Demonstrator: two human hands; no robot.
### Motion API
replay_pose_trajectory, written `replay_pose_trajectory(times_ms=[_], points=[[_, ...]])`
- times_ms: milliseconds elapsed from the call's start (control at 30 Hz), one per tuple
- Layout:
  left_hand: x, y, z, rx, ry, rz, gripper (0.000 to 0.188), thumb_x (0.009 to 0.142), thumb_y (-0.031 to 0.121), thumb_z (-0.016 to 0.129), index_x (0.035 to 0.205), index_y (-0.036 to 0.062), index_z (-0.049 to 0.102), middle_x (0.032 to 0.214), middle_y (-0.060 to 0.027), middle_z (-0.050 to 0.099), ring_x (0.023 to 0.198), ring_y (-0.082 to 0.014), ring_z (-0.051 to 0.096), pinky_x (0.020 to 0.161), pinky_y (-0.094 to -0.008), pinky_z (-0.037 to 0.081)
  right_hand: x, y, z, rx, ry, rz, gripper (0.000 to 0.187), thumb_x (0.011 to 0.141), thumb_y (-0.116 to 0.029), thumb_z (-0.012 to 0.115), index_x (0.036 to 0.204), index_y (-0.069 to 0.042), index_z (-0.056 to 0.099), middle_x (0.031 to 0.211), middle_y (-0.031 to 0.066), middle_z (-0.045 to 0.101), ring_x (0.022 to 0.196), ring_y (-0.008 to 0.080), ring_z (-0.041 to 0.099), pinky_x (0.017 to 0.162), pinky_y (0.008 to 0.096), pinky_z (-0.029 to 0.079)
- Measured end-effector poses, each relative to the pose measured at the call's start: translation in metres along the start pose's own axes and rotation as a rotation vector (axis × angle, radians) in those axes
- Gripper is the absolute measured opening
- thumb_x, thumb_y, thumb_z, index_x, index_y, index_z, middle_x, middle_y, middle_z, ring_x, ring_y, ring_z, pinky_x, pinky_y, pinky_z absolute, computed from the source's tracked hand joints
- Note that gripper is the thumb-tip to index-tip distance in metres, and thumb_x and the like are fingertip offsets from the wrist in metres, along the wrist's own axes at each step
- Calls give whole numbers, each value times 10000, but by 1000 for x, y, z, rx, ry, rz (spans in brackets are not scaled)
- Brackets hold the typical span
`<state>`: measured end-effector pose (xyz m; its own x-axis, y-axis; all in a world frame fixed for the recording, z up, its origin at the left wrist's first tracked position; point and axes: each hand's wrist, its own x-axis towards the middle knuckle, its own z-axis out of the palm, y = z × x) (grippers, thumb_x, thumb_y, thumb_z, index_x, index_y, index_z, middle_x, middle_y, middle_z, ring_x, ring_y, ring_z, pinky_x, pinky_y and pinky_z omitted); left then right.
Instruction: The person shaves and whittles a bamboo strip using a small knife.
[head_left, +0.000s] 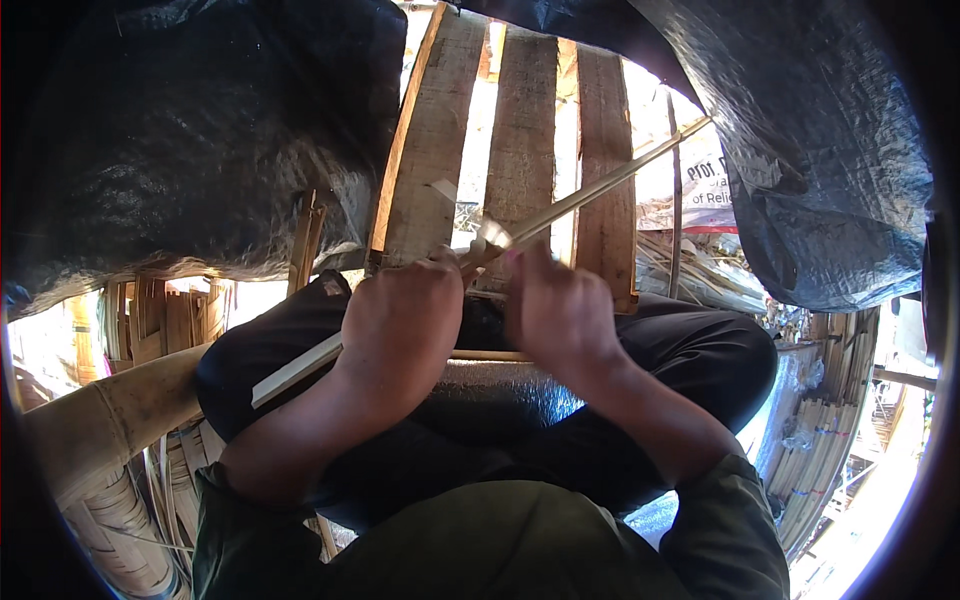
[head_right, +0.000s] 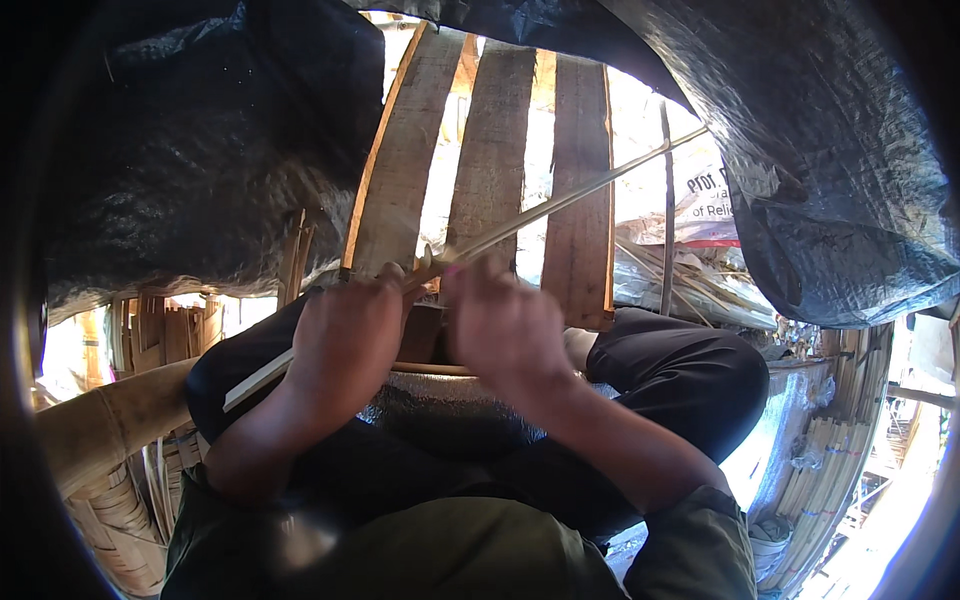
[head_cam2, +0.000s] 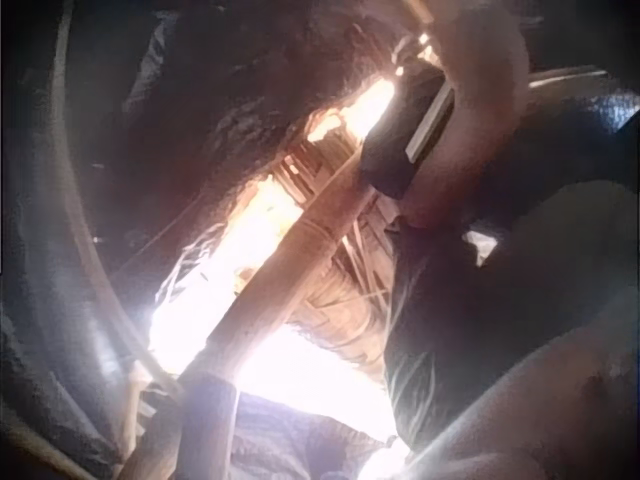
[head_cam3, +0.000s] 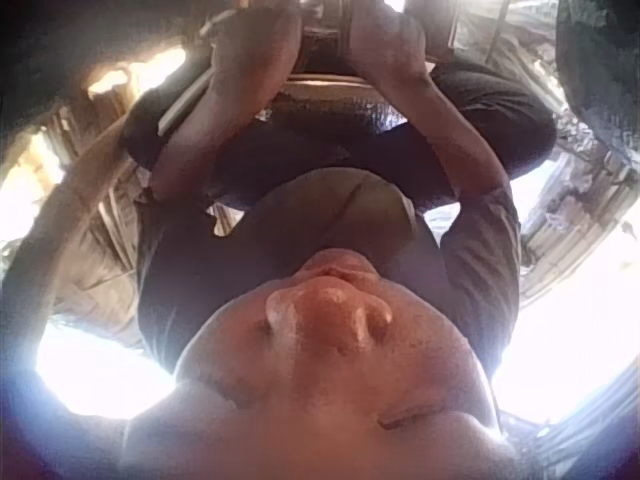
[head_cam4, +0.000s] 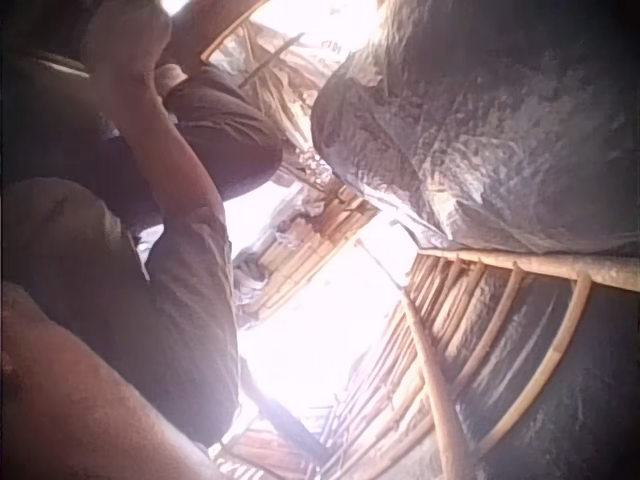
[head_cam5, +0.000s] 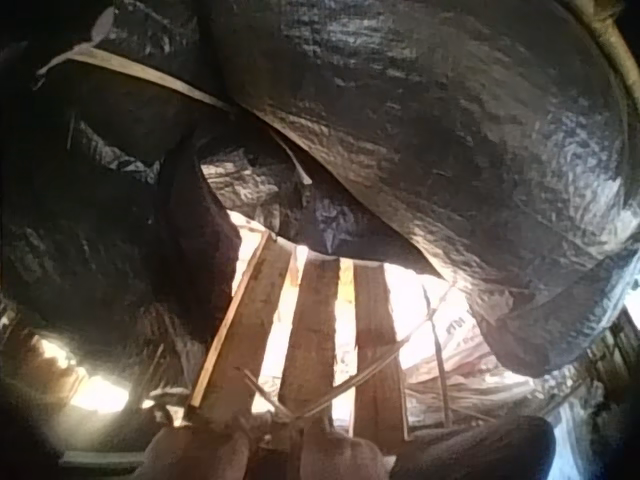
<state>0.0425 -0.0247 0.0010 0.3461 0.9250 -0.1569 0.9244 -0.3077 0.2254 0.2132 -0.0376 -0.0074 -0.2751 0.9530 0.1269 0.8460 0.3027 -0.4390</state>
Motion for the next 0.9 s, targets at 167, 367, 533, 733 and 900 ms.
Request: replay_pose_trajectory(times_ms=[167,367,533,733,900], points=[[1,3,-4,-33,-25,-38,228,996,240,570,954,18,604,705,-153,687,672,-327,717,589,-426,568,-3,8,8,-91,40,54,175,983,-132,548,863,-6,523,551,168,570,481,358,628,452,446,492],[2,0,-4,13,-40,-33,158,967,157,570,933,20,642,737,-134,713,718,-267,746,595,-353,600,2,12,10,-46,41,107,193,988,-144,550,854,-7,522,550,177,574,488,371,629,460,450,493],[-2,-4,-1,-43,-1,-20,227,979,237,598,952,11,597,724,-163,690,681,-323,714,611,-421,562,11,26,6,-165,90,214,210,1010,-152,512,856,-8,523,576,201,605,506,371,647,476,455,517],[-1,-6,-8,-96,2,-18,264,984,261,607,924,5,599,712,-168,679,691,-328,710,619,-430,553,10,19,7,-48,-85,153,221,1020,-175,490,904,6,544,580,204,613,526,395,656,486,497,524],[3,-6,-7,-159,1,-46,285,966,282,636,902,6,603,706,-179,671,675,-351,692,634,-453,540,8,13,9,-45,-27,215,191,1015,-150,494,947,27,514,584,229,605,547,452,631,503,521,512]])
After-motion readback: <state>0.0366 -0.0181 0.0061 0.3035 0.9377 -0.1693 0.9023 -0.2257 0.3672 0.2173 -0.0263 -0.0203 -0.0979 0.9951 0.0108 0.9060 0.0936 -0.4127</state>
